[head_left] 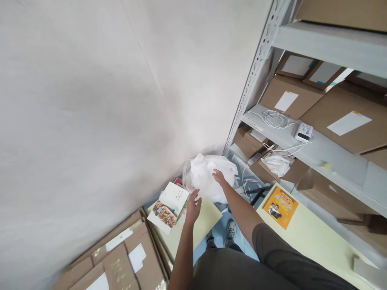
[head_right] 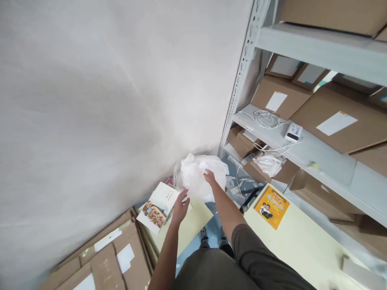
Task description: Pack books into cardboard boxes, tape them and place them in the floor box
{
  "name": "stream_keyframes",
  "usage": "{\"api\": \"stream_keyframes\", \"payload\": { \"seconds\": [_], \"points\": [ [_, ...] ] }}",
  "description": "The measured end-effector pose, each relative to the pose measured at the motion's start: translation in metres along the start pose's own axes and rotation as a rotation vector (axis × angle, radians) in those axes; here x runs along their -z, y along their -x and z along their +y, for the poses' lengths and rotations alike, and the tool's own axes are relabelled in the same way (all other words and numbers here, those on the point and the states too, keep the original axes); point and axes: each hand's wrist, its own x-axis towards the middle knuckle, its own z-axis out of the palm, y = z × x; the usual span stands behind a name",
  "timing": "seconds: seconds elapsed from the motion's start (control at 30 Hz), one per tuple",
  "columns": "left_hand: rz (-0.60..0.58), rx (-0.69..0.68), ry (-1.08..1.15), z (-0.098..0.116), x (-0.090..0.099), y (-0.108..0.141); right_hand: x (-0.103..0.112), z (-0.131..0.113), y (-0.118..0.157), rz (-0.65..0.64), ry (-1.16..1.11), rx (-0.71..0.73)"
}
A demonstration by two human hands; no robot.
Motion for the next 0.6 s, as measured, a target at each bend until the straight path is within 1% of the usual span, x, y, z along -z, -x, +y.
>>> {"api": "stream_keyframes", "payload": {
  "seconds": [0.1,0.17,0.2,0.27,0.37,0.47,0.53,0.6],
  "points": [
    [0.039,0.054,0.029,-0.003,0.006,0.003,-0.011,-0.02,0.011,-0.033,-0.097,0.05],
    [0.085,0.066,0.03,-0.002,0.01,-0.003,-0.006,-0.03,0.023,0.003,-0.195,0.109],
    [0.104,0.064,0.024,0.001,0.012,-0.007,0.001,-0.034,0.03,0.039,-0.233,0.132],
    [0.125,0.046,0.017,0.008,0.014,-0.017,0.024,-0.039,0.041,0.128,-0.261,0.162],
    [0.127,-0.004,0.029,0.023,0.015,-0.034,0.069,-0.045,0.052,0.243,-0.252,0.212],
    [0.108,-0.046,0.053,0.039,0.008,-0.047,0.109,-0.05,0.06,0.313,-0.237,0.232],
    [0.085,-0.059,0.08,0.046,-0.001,-0.051,0.126,-0.051,0.066,0.34,-0.251,0.225],
    [0.054,-0.066,0.107,0.051,-0.013,-0.051,0.135,-0.049,0.073,0.355,-0.282,0.214]
  ]
}}
